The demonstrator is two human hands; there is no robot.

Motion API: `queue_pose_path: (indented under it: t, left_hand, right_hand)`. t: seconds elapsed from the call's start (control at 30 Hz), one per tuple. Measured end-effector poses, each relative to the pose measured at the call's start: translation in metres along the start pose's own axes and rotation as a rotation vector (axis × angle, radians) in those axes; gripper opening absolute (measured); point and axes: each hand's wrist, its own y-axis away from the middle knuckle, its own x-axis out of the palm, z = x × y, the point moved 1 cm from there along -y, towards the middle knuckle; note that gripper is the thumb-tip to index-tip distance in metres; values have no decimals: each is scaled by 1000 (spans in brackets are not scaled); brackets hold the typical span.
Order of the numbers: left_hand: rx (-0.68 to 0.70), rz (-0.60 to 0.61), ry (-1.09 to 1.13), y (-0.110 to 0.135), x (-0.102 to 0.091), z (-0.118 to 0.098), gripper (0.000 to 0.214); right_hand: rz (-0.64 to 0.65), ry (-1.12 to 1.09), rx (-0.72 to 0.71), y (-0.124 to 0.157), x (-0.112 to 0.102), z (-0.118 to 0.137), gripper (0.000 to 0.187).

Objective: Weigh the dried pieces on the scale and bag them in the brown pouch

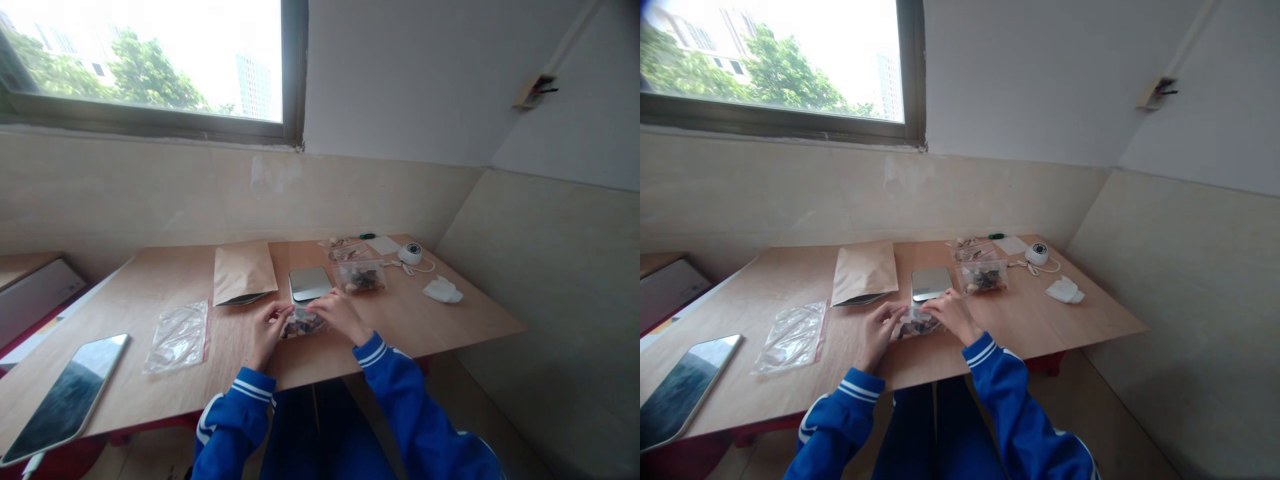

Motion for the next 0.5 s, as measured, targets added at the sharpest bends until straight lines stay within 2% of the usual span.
queue_pose_path:
  t: [0.23, 0.37, 0.5]
  left_hand:
    - [-21, 86, 21, -3, 1, 8, 24]
    - [-30, 128, 18, -3, 2, 11, 25]
    - [-87, 165, 57, -1, 2, 7, 32]
  right_hand:
    - [0, 60, 33, 13, -13, -14, 21]
    - [55, 16, 9, 23, -22, -20, 19]
    - [103, 62, 97, 33, -44, -47, 27]
